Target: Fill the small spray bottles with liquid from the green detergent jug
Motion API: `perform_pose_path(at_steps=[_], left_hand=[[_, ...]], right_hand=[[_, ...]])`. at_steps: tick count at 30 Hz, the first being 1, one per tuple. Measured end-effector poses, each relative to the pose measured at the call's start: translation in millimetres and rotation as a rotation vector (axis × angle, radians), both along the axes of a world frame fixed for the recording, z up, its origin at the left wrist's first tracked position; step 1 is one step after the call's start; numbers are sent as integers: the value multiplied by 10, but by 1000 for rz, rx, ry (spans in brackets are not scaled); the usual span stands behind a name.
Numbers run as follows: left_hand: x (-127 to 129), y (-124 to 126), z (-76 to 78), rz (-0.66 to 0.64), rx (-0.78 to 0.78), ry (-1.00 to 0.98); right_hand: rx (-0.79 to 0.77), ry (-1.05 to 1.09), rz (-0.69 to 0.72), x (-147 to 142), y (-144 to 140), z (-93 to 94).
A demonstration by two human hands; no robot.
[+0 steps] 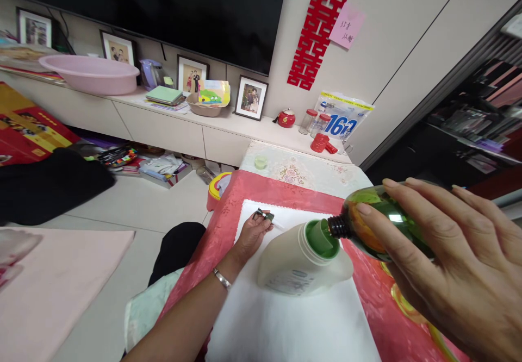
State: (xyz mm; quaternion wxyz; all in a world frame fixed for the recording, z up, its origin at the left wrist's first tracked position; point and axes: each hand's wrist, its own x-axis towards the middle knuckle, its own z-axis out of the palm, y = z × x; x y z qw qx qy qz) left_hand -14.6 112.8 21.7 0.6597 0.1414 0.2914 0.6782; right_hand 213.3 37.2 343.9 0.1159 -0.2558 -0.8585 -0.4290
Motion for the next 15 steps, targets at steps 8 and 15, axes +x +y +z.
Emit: perform_pose_path(at_steps=[8,15], left_hand=[[8,9,-2,6,1,-7],[9,1,22,7,4,-20]], right_hand=[[-8,-26,20,-18,10,39],[-20,-35,51,-23,2,70]])
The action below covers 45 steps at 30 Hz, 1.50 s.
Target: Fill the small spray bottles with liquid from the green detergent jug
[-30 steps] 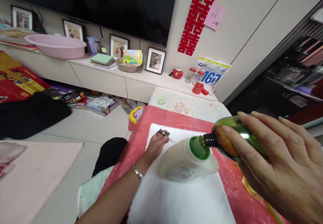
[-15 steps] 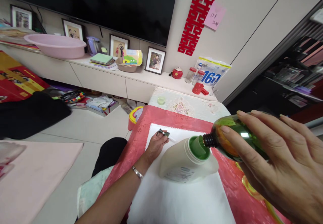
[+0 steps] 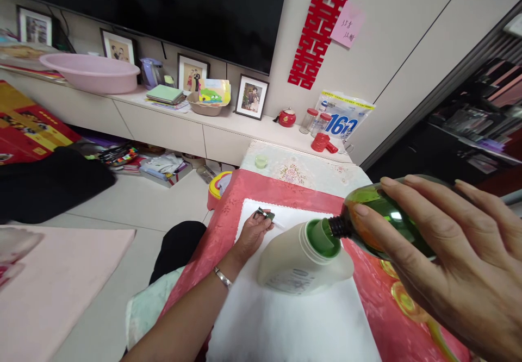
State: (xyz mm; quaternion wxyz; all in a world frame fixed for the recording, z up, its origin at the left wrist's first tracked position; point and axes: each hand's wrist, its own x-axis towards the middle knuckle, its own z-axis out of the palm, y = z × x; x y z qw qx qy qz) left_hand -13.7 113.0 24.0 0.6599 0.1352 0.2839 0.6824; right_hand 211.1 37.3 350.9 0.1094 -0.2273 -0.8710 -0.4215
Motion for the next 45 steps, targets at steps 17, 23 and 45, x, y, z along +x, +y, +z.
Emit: perform_pose_path(at_steps=[17,23,45], left_hand=[[-6,7,5,-5,-11,-2],[-3,3,7,-4,-12,-5],[-6,-2,14,-7,-11,7]], right_hand=[[21,-15,62,-12,65,60],[60,-38,131,-16,69,90],[93,-127,160,-78,45,106]])
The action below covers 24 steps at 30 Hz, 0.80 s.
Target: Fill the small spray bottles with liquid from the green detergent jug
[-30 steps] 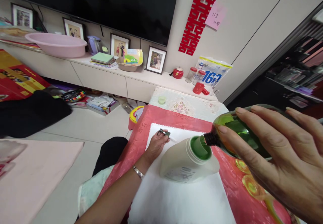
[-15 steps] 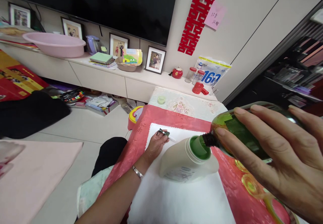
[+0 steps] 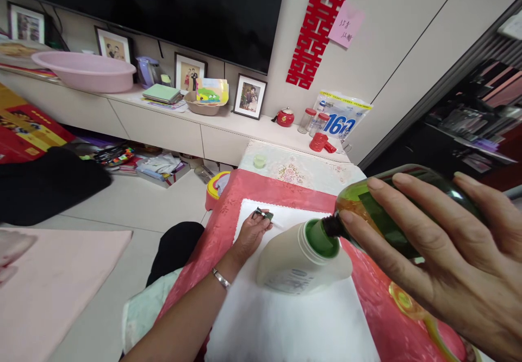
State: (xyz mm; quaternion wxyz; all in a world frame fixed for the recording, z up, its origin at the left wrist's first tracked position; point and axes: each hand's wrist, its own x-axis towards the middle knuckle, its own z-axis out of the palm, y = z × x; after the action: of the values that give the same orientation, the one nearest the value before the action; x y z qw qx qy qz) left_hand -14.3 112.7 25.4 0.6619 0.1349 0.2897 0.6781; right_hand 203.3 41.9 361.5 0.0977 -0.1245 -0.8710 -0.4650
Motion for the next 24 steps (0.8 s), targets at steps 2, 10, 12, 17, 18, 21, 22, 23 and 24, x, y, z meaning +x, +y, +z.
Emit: perform_pose_path(at_steps=[2,10,12,17,18,21,22,23,24], left_hand=[[0,-1,-6,0,0,0],[9,5,-19,0,0,-3],[8,4,-17,0,1,-4],[2,11,-22,0,-1,-4],[1,13,-24,0,0,-4],[-1,18,-26,-2,1,0],[0,19,-26,-3,1,1],[0,19,-26,-4,1,2],[0,19,-26,-3,0,1]], right_hand=[[2,5,-7,2,6,-8],[12,16,-1,13,-5,-37],[19,13,3,10,-10,-32],[8,21,-10,4,-24,-37],[8,16,-11,5,-24,-38],[14,-5,-6,2,-17,-42],[15,-10,-4,1,-13,-44],[17,-10,2,1,-9,-46],[13,-12,2,1,-7,-49]])
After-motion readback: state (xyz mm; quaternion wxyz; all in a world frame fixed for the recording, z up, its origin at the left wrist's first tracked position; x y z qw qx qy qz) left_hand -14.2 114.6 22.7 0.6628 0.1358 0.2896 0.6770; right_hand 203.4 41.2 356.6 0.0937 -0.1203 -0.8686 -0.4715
